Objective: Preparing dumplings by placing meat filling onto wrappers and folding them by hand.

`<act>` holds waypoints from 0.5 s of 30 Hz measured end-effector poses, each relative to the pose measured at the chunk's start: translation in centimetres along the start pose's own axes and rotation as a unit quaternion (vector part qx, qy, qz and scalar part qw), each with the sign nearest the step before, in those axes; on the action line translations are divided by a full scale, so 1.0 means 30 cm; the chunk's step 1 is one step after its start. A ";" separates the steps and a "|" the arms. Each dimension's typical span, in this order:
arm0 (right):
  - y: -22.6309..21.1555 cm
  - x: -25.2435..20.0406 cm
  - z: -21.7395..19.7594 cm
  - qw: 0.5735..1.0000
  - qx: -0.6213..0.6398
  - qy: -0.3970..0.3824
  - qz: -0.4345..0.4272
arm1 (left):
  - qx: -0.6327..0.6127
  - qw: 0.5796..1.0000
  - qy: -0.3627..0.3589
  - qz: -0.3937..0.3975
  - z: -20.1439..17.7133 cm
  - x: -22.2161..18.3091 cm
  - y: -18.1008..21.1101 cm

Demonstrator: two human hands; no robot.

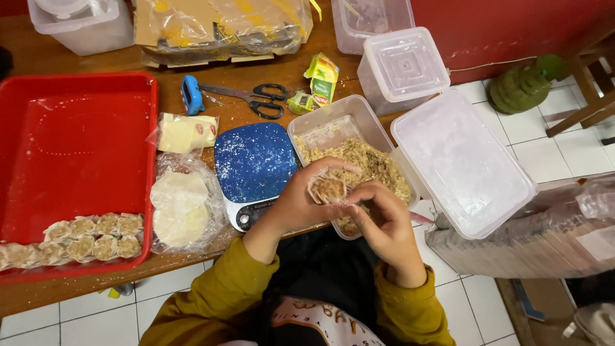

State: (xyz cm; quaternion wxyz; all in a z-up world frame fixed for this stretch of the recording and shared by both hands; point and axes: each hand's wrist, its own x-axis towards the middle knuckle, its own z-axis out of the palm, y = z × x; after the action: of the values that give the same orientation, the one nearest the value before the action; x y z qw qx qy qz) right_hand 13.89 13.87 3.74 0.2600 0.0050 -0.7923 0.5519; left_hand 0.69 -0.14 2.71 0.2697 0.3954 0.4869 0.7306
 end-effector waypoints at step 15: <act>-0.017 -0.008 0.012 0.999 -0.019 -0.018 -0.018 | -0.014 0.999 -0.038 0.024 0.019 -0.014 -0.015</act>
State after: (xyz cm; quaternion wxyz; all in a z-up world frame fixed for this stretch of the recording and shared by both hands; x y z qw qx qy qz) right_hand 14.10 13.29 3.99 0.2556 0.0246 -0.8068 0.5320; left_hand 1.40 -0.01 2.28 0.2762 0.4308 0.4563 0.7279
